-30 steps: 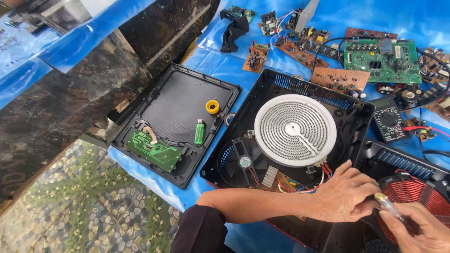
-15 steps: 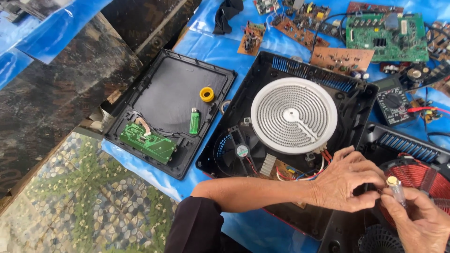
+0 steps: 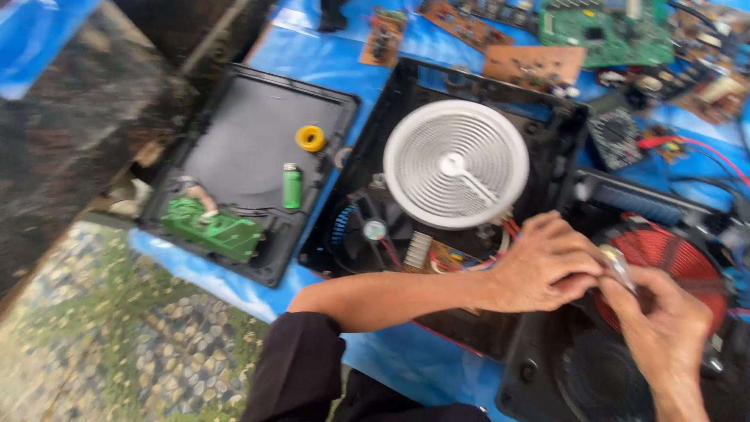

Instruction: Repairing an induction cooker by soldering wire connections and adjusting internal electronic components.

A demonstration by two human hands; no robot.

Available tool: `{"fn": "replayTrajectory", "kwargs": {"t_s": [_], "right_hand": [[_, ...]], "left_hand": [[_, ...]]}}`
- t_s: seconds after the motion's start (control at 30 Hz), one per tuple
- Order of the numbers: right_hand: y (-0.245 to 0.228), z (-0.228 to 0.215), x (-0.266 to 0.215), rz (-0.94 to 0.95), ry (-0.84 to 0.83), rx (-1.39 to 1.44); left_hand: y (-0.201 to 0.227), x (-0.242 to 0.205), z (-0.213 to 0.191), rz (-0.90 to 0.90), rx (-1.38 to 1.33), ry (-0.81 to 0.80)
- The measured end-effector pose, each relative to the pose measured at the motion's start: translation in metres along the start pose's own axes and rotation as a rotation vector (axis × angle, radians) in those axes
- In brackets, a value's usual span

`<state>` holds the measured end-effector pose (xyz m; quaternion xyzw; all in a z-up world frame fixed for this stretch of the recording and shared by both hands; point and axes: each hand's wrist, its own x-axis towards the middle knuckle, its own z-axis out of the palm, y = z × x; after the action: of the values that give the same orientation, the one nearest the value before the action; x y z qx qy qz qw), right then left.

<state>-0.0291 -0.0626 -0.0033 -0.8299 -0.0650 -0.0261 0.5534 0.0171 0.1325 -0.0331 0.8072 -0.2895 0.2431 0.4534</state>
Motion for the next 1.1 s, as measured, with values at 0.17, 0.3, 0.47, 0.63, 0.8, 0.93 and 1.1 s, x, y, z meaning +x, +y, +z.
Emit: {"fn": "replayTrajectory", "kwargs": {"t_s": [0.17,0.3,0.47,0.63,0.8,0.93,1.1], "right_hand": [[-0.016,-0.007,0.009,-0.026,0.055,-0.077],[-0.016,-0.021,0.015,-0.018,0.117,-0.116],[-0.027,-0.035,0.016,-0.053,-0.018,-0.062],[-0.024,-0.035,0.017,-0.069,-0.137,-0.016],[-0.022,-0.029,0.013,-0.073,-0.154,-0.074],[-0.014,-0.021,0.013,-0.087,-0.122,-0.232],[-0.012,-0.018,0.014,-0.090,-0.086,-0.257]], "left_hand": [[0.005,0.008,-0.006,0.060,-0.057,-0.021],[0.007,0.017,-0.007,0.112,-0.108,-0.059],[0.012,0.023,-0.003,0.117,-0.045,-0.063],[0.007,0.031,-0.013,0.074,0.009,-0.060],[-0.002,0.040,-0.019,0.015,-0.100,-0.004],[-0.006,0.039,-0.016,0.023,-0.097,0.004],[-0.007,0.036,-0.015,0.043,-0.056,0.002]]}}
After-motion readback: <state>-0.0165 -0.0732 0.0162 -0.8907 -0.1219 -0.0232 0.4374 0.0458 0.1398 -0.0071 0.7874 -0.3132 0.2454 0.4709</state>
